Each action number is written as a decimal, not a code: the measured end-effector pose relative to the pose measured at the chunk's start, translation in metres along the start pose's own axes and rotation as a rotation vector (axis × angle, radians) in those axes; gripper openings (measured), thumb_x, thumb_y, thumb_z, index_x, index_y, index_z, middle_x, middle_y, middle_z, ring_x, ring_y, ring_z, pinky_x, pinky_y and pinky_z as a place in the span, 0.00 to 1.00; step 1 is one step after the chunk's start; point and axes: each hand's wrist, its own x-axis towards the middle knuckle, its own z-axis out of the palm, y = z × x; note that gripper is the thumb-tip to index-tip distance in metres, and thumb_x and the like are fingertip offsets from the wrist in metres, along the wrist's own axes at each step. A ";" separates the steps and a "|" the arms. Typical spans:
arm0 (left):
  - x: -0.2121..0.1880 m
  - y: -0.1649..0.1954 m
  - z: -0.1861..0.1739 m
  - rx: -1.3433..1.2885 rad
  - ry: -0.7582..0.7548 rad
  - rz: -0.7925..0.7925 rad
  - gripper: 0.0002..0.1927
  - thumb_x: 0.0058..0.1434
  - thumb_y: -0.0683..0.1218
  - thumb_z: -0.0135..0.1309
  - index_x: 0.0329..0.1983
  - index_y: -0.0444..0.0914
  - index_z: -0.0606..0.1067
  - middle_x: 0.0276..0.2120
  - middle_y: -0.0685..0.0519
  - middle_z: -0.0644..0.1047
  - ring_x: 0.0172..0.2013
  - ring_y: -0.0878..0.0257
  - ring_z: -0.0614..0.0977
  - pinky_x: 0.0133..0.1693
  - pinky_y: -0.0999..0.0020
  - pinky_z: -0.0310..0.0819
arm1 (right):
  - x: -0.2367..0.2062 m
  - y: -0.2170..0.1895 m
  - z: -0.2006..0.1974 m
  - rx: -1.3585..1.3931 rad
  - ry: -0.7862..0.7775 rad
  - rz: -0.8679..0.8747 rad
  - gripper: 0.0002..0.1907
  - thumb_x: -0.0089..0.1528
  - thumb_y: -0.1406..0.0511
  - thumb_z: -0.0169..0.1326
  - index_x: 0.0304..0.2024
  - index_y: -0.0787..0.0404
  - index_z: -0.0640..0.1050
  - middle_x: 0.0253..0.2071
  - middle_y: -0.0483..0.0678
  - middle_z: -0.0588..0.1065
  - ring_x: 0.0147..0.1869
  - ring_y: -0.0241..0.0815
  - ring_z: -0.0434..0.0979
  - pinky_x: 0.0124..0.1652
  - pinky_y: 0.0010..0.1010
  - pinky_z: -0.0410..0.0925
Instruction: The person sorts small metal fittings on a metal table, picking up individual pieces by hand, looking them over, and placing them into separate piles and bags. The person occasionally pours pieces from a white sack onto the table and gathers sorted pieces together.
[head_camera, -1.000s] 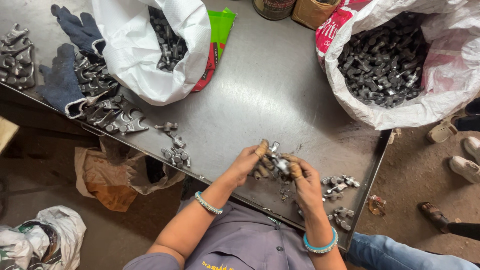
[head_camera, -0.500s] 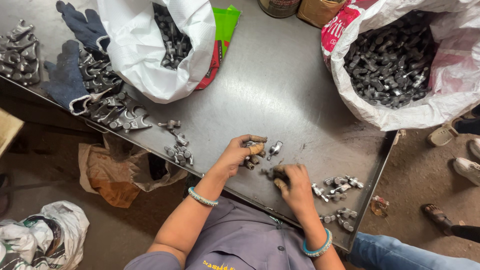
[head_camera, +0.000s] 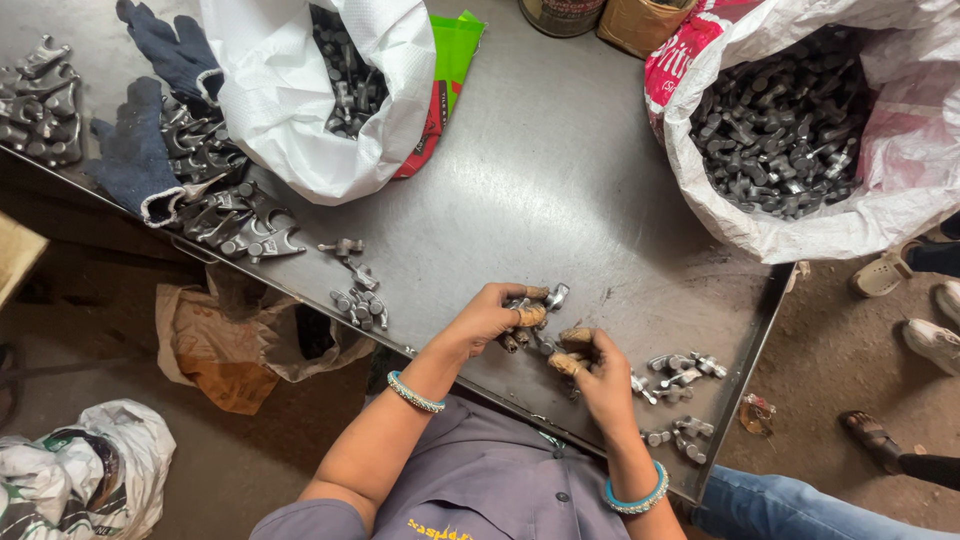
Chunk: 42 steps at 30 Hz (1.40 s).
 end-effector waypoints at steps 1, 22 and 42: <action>-0.002 0.001 0.000 -0.010 0.008 0.001 0.22 0.61 0.41 0.61 0.60 0.35 0.77 0.34 0.50 0.83 0.21 0.71 0.78 0.19 0.76 0.68 | -0.001 0.003 -0.003 0.074 -0.014 -0.001 0.16 0.58 0.74 0.63 0.48 0.68 0.78 0.44 0.48 0.80 0.46 0.34 0.76 0.46 0.26 0.71; -0.003 -0.020 -0.020 -0.759 -0.033 -0.079 0.26 0.68 0.61 0.55 0.53 0.34 0.76 0.34 0.47 0.81 0.29 0.60 0.83 0.28 0.70 0.80 | 0.046 -0.065 0.010 -0.596 0.082 -0.438 0.26 0.52 0.73 0.63 0.54 0.58 0.80 0.50 0.52 0.77 0.57 0.52 0.72 0.57 0.41 0.67; 0.007 -0.012 -0.025 -0.748 -0.030 -0.075 0.25 0.67 0.59 0.54 0.55 0.36 0.77 0.36 0.44 0.82 0.30 0.61 0.83 0.28 0.70 0.80 | 0.021 0.025 -0.034 0.969 -0.022 0.400 0.23 0.63 0.61 0.54 0.56 0.69 0.74 0.47 0.56 0.79 0.45 0.42 0.81 0.42 0.32 0.75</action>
